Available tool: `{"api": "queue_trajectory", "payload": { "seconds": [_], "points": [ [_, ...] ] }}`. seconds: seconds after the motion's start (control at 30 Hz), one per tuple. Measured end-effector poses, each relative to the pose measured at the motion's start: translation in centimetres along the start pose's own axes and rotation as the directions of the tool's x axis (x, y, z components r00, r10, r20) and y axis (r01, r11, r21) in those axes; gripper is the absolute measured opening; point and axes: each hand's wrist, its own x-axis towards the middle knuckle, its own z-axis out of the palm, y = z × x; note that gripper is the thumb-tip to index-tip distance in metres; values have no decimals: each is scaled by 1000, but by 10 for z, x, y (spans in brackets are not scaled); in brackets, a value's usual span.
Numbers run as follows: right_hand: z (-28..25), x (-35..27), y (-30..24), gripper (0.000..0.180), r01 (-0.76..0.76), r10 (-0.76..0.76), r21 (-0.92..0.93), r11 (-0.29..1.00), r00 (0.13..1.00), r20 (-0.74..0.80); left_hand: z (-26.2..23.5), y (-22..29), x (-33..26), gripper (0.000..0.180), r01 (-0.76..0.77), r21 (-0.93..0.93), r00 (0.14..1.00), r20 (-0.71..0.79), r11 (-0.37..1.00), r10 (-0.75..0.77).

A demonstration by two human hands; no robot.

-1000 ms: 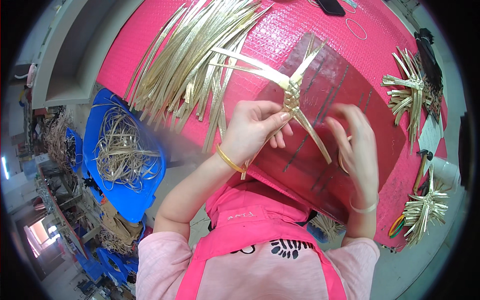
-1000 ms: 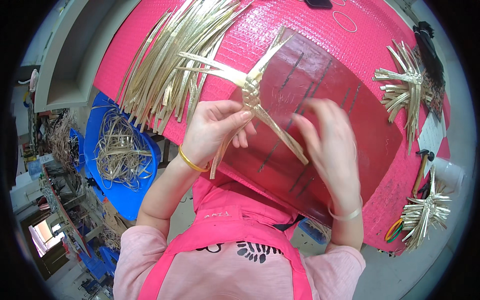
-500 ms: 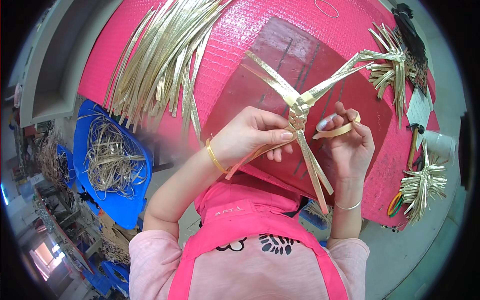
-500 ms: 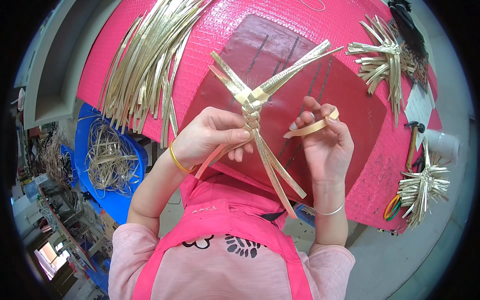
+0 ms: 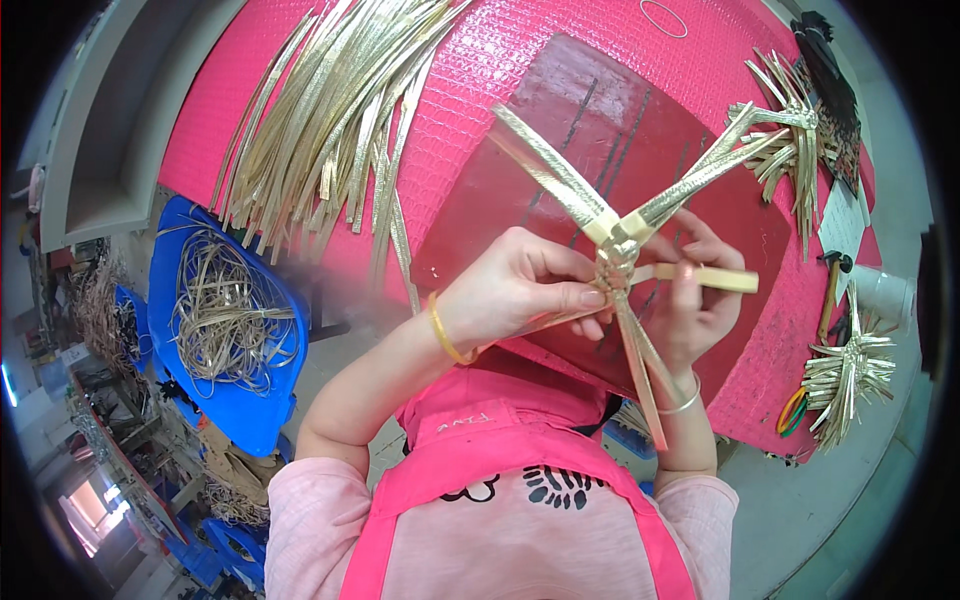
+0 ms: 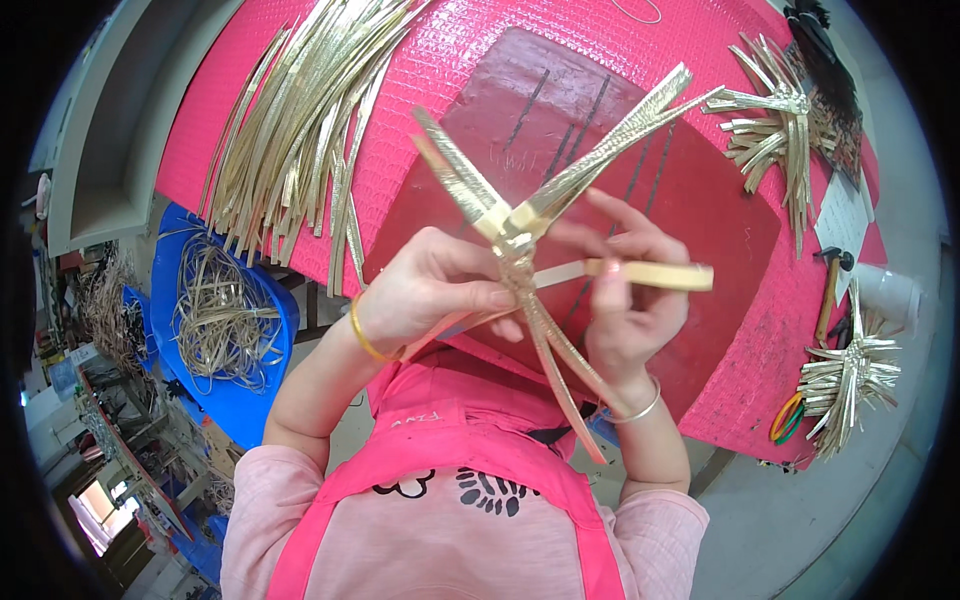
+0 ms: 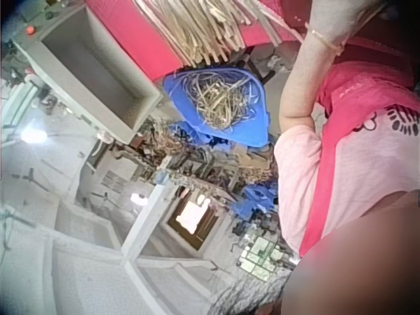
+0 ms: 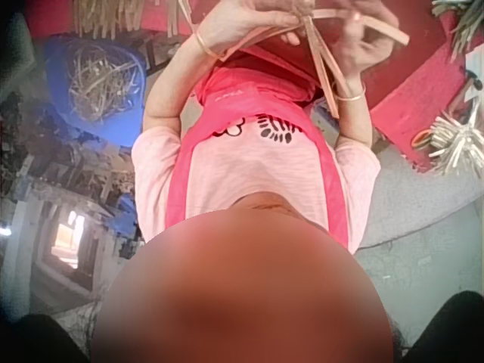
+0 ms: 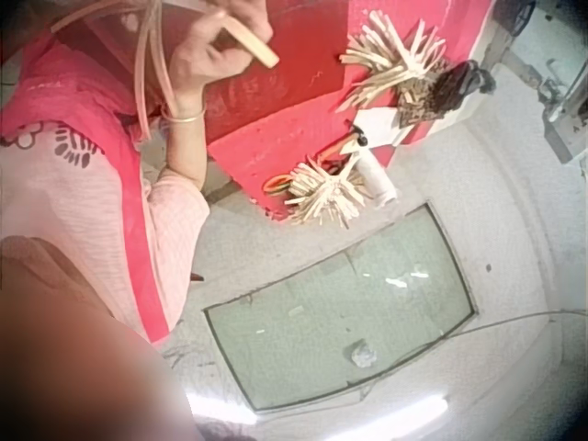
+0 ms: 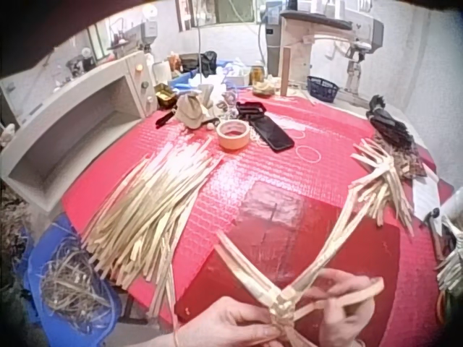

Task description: Weaving strips of straw or grass into decorative shapes at a workbench.

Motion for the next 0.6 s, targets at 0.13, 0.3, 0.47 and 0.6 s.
{"api": "queue_trajectory", "payload": {
  "seconds": [0.13, 0.3, 0.47, 0.6],
  "points": [
    [-2, 12, 3, 16, -104, 226, -401, 910, 936, 271, -5, 8, -10, 20, -12, 121, 999, -41, 993, 17],
    [2, 33, -39, 3, -289, 351, -486, 825, 936, 40, -7, 9, -3, 22, -98, 215, 923, -345, 972, 169],
    [18, 24, -36, 9, -490, 555, -287, 823, 801, 226, -1, -3, 13, 21, -257, 147, 870, -395, 955, 295],
    [23, 23, 3, 10, -479, 491, -115, 870, 863, 122, -1, -8, 12, 22, -273, 156, 881, -355, 949, 312]
  ]
}}
